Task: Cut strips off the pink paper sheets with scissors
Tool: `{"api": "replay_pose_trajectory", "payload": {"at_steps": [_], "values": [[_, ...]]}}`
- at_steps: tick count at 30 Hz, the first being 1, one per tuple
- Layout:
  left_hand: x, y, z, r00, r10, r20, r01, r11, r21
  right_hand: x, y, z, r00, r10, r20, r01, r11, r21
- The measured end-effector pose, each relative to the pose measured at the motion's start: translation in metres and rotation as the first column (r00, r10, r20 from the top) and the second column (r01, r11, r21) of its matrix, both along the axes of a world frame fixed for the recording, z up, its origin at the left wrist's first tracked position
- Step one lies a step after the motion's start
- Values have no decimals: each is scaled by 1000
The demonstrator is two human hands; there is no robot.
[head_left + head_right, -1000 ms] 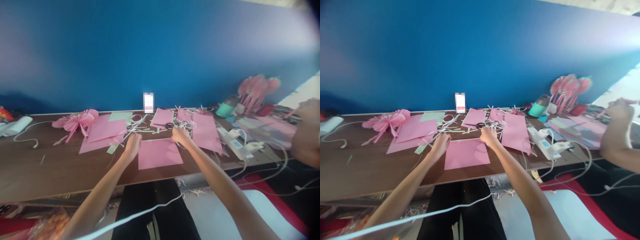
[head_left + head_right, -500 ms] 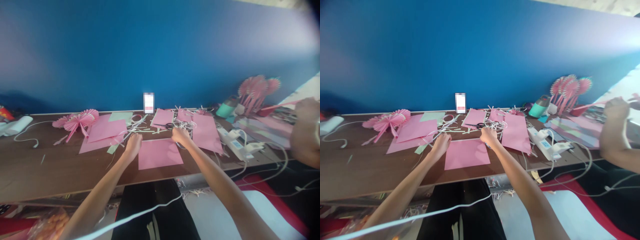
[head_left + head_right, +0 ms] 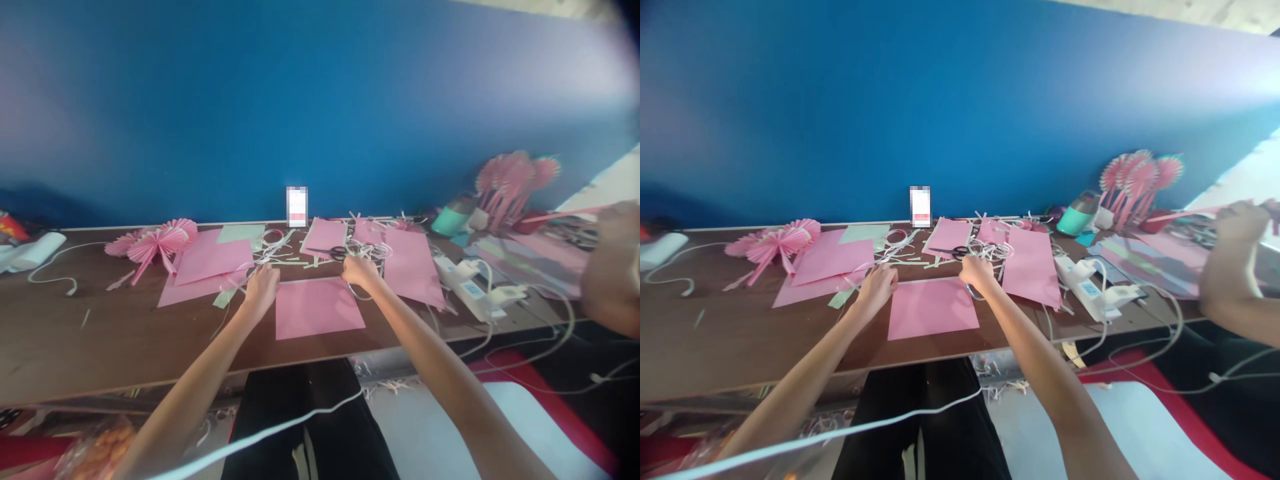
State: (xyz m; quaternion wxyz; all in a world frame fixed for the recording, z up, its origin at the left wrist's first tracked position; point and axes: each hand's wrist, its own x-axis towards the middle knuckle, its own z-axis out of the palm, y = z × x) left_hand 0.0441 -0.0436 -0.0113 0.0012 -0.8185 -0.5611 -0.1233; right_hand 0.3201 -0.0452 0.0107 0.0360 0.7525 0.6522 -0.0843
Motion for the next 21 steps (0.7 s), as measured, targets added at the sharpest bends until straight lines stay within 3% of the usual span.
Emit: {"api": "replay_pose_trajectory", "payload": {"at_steps": [4, 7, 9, 11, 15, 21], "values": [[-11, 6, 0, 994, 22, 106, -18, 999, -40, 3, 1, 2, 1000, 0, -31, -1, 1000, -20], [-3, 8, 4, 987, -4, 160, 5, 1000, -4, 8, 1, 2, 997, 21, -72, -22, 1000, -7], [11, 9, 5, 975, -98, 200, 91, 995, 40, 12, -1, 1, 990, 73, -117, -69, 997, 41], [29, 11, 4, 933, -253, 255, 253, 967, 32, 17, -5, 2, 967, 159, -199, -141, 985, 104], [59, 16, -3, 854, -399, 335, 437, 898, -43, 23, -19, 10, 856, 333, -395, -264, 939, 218], [58, 21, 0, 862, -354, 363, 427, 892, -145, 24, -30, 20, 785, 382, -487, -328, 924, 196]]}}
